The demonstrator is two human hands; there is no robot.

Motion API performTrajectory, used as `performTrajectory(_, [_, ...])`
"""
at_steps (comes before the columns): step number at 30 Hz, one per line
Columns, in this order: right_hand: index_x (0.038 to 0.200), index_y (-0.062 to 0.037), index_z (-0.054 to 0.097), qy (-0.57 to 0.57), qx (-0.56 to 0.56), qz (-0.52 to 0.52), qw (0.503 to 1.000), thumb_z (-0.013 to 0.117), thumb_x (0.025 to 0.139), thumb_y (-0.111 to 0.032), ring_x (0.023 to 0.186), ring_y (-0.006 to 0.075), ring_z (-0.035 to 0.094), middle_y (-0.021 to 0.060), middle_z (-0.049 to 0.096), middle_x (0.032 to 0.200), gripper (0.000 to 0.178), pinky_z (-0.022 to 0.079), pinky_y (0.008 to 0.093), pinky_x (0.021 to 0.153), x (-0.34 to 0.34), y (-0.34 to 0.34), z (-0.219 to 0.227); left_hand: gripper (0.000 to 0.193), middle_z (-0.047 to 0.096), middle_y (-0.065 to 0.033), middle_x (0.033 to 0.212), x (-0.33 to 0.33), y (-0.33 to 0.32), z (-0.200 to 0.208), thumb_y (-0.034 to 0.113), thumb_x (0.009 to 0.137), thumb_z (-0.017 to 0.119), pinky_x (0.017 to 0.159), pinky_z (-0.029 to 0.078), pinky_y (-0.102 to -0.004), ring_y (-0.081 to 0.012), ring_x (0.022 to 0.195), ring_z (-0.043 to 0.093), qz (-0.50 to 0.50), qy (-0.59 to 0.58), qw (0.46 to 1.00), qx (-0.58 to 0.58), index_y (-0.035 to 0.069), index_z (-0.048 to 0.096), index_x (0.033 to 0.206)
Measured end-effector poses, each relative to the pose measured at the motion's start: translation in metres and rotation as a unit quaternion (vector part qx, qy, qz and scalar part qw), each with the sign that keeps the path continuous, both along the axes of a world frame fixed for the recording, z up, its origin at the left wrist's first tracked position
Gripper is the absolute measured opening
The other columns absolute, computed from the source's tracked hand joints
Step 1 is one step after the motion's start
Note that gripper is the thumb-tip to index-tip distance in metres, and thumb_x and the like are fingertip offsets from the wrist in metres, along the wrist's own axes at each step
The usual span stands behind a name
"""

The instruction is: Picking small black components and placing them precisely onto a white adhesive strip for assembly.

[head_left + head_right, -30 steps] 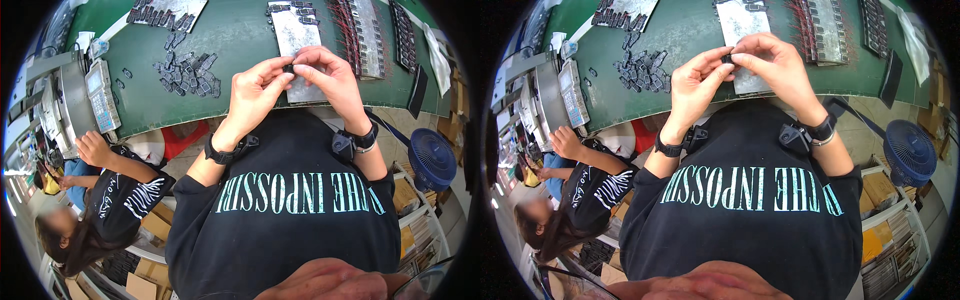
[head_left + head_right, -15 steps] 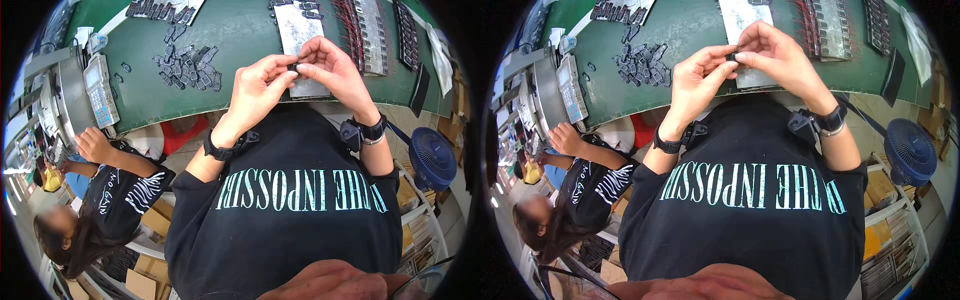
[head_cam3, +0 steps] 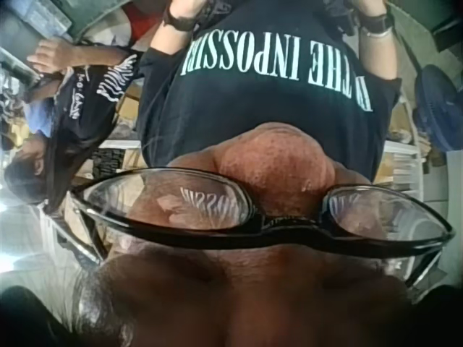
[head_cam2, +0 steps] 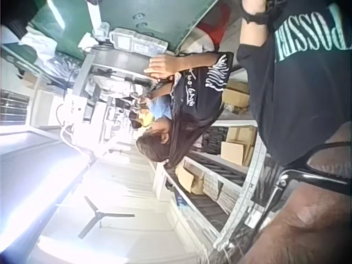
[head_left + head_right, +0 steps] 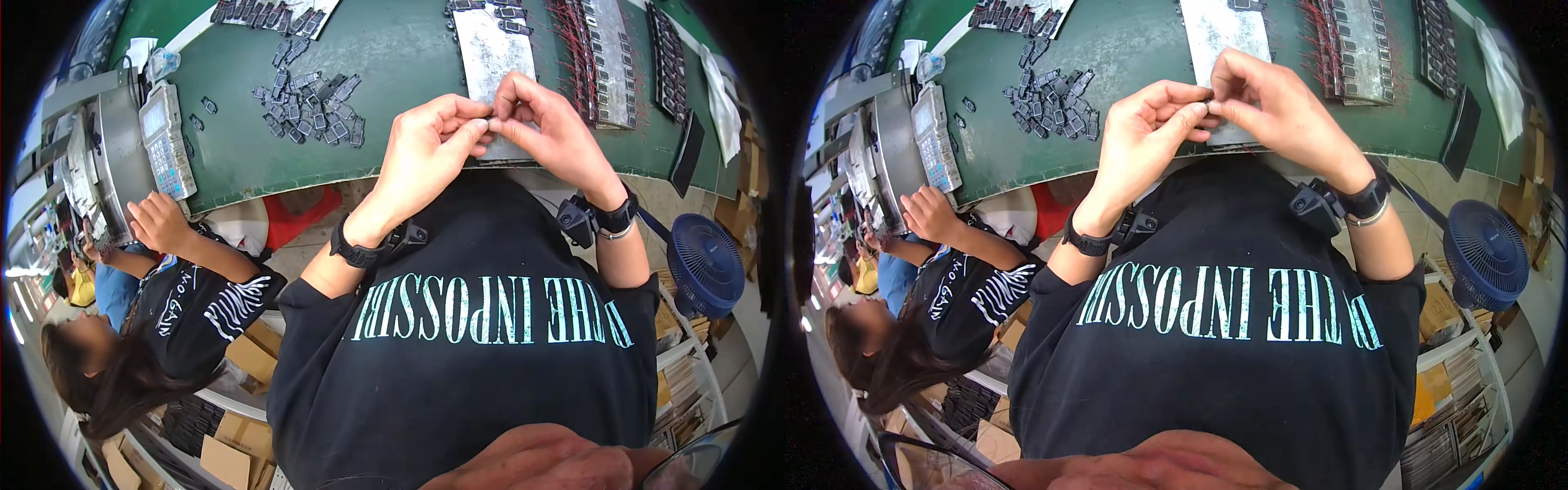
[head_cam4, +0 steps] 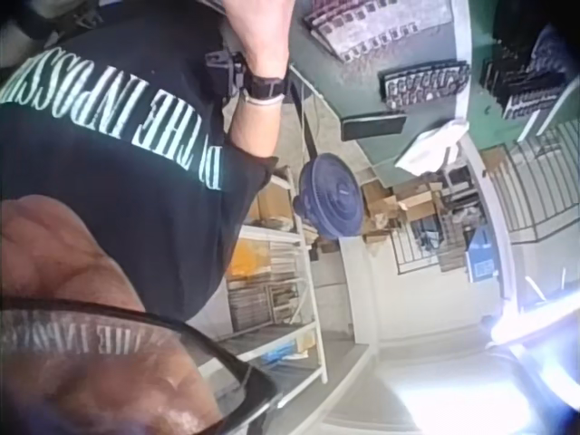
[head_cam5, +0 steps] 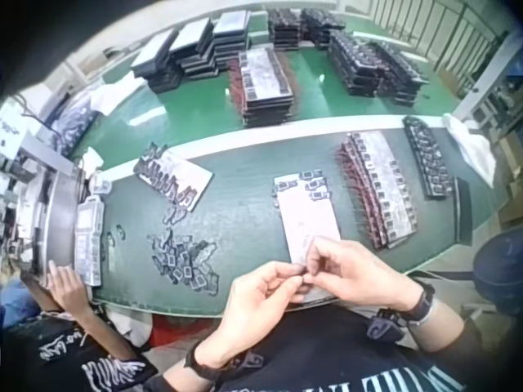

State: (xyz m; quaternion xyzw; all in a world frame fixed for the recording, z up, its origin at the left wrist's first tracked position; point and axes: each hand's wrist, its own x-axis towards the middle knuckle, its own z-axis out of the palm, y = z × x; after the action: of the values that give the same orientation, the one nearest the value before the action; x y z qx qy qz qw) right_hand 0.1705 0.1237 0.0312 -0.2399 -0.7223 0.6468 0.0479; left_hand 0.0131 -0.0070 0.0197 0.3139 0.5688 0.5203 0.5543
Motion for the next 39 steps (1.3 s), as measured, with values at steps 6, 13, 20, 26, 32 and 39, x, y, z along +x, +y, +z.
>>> performTrajectory(6, [0.105,0.0005,0.059,0.012,0.081,-0.057,0.995,0.064,0.091,-0.002,0.091,0.0112,0.059,0.0032,0.060,0.097,0.015,0.049,0.0251,0.083,0.001,-0.013,0.007,0.014,0.073,-0.0109,0.092,-0.005,0.008,-0.005,0.003,0.097,0.058,0.075,0.059,-0.0272,-0.0140,0.084,0.071,0.019,-0.058,0.998,0.001,-0.006,0.062,0.107])
performTrajectory(13, [0.125,-0.0011,0.063,0.002,0.286,-0.194,0.938,0.064,0.094,-0.009,0.095,0.0109,0.061,0.0065,0.066,0.111,0.032,0.047,0.0239,0.088,0.035,0.049,0.047,0.020,0.072,-0.0115,0.082,-0.039,0.080,-0.002,0.012,0.095,0.062,0.065,0.056,-0.0246,-0.0137,0.074,0.071,0.086,0.160,0.983,0.002,-0.006,0.060,0.102])
performTrajectory(20, [0.123,-0.0060,0.066,-0.095,0.348,-0.256,0.897,0.062,0.095,-0.015,0.096,0.0149,0.065,0.0070,0.068,0.118,0.030,0.049,0.0264,0.086,0.079,0.134,0.020,0.018,0.072,-0.0142,0.075,-0.047,0.103,-0.025,0.016,0.088,0.065,0.070,0.056,-0.0349,-0.0232,0.069,0.071,0.085,0.308,0.947,-0.025,-0.001,0.062,0.092])
performTrajectory(26, [0.123,-0.0068,0.067,-0.104,0.505,-0.164,0.841,0.059,0.098,-0.015,0.103,0.0163,0.064,0.0054,0.067,0.122,0.027,0.046,0.0248,0.093,0.094,0.164,-0.006,0.021,0.073,-0.0128,0.079,-0.050,0.097,-0.025,0.021,0.087,0.069,0.063,0.055,-0.0325,-0.0199,0.065,0.070,0.112,0.448,0.884,0.066,0.001,0.067,0.093])
performTrajectory(32, [0.117,-0.0057,0.068,-0.178,0.486,-0.152,0.842,0.061,0.096,-0.013,0.100,0.0198,0.066,0.0088,0.068,0.116,0.024,0.048,0.0281,0.089,0.084,0.158,0.005,0.014,0.071,-0.0093,0.081,-0.078,0.028,0.012,0.019,0.087,0.069,0.067,0.055,-0.0370,-0.0275,0.072,0.069,0.171,0.555,0.809,0.094,0.009,0.072,0.097])
performTrajectory(39, [0.114,-0.0033,0.066,-0.175,0.493,-0.152,0.839,0.060,0.096,-0.012,0.093,0.0186,0.064,0.0091,0.067,0.108,0.021,0.048,0.0276,0.086,0.083,0.151,0.003,0.013,0.065,-0.0040,0.090,-0.086,-0.023,-0.004,0.017,0.083,0.073,0.072,0.053,-0.0356,-0.0228,0.088,0.064,0.058,0.705,0.707,-0.020,0.012,0.074,0.095])
